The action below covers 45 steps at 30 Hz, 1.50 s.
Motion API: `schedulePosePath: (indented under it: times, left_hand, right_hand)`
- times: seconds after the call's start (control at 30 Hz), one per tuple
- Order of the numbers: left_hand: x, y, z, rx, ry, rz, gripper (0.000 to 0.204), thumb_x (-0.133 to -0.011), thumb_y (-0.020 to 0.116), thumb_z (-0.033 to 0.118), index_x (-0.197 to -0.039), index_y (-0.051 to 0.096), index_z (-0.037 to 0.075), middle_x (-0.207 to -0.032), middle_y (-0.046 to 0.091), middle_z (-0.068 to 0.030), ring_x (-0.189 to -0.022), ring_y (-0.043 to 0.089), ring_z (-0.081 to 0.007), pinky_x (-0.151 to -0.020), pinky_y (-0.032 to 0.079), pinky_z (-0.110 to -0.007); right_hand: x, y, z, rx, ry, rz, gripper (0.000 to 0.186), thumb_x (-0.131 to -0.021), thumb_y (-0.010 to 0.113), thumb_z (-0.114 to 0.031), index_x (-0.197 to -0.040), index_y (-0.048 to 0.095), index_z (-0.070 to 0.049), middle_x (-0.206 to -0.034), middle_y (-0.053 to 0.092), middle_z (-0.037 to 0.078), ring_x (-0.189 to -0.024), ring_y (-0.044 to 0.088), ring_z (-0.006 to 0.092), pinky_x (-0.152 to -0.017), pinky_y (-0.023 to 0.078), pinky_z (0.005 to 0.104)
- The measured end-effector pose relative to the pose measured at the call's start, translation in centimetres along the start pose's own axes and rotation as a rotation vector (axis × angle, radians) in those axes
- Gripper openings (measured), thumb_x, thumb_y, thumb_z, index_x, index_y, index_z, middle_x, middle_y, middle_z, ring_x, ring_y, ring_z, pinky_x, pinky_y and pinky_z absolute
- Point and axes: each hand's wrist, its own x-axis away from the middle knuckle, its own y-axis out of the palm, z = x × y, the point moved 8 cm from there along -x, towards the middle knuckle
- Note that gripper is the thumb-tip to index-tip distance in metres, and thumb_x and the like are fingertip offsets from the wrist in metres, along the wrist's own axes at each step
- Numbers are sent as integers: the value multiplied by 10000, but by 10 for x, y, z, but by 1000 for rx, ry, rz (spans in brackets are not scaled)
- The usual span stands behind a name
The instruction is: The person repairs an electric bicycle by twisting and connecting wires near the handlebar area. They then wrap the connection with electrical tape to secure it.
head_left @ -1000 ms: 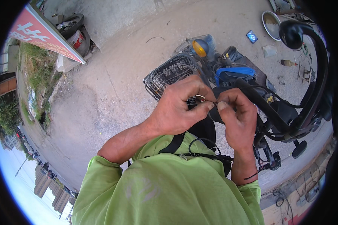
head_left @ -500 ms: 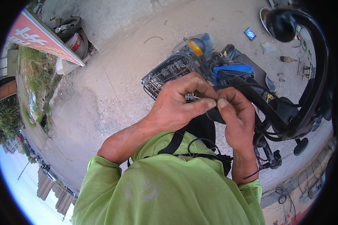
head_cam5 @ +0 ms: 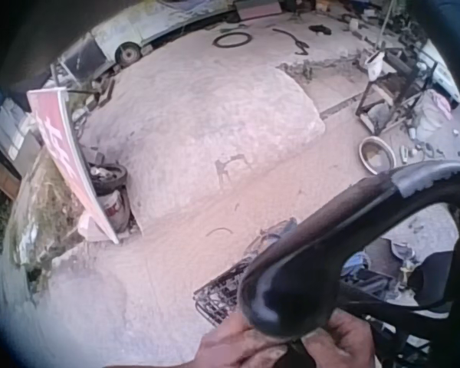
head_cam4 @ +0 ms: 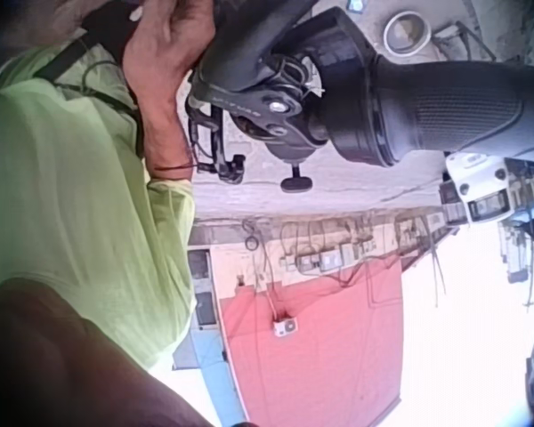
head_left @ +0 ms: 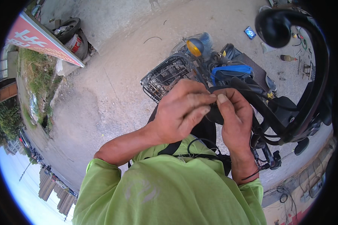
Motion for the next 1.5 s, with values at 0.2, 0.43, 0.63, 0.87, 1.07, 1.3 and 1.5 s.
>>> schedulePosePath:
  times: [0.2,0.43,0.63,0.87,1.07,1.3,1.5]
  left_hand:
    - [-5,2,-21,301,-281,-30,156,-839,748,-7,-992,724,-30,-1033,651,-136,-958,631,-212,-834,506,-333]
    - [-12,-3,-3,-47,-195,23,166,-787,735,-45,-941,700,5,-906,684,-116,-826,689,-220,-744,553,-338]
    - [-11,-3,8,-274,41,86,206,-749,751,-67,-927,690,17,-893,693,-141,-774,716,-261,-653,582,-335]
    - [-4,-1,2,-271,120,191,249,-726,743,-111,-932,681,14,-868,674,-136,-732,691,-270,-611,565,-342]
    - [-9,-3,8,-246,120,100,254,-752,754,-106,-974,702,5,-910,679,-156,-784,702,-272,-647,577,-341]
    - [-6,-3,4,-224,86,49,240,-783,759,-80,-1006,726,3,-957,690,-162,-835,712,-271,-711,592,-342]
    - [-6,-3,2,-205,12,27,260,-791,764,-65,-1037,728,12,-974,698,-149,-852,721,-259,-738,598,-339]
  right_hand:
    - [1,1,1,-25,9,-59,161,-1003,613,-127,-998,656,29,-902,632,-7,-832,524,44,-748,440,228]
    - [3,2,-5,162,-168,-52,132,-985,635,-105,-987,661,24,-895,666,41,-855,590,93,-783,483,261]
    - [13,2,-6,301,-382,61,131,-906,739,-53,-978,667,31,-914,705,100,-778,666,139,-730,535,284]
    - [11,6,-4,322,-346,38,133,-907,715,-46,-989,651,37,-917,681,99,-787,671,152,-724,544,294]
    - [10,6,-1,306,-316,37,129,-912,691,-51,-981,632,41,-981,641,116,-795,648,166,-718,537,296]
    - [12,9,-3,371,-369,53,111,-895,635,-29,-981,619,38,-992,625,133,-809,634,193,-713,529,308]
    - [13,10,-9,421,-404,64,139,-872,607,-14,-999,615,42,-1012,621,149,-833,625,215,-719,522,328]
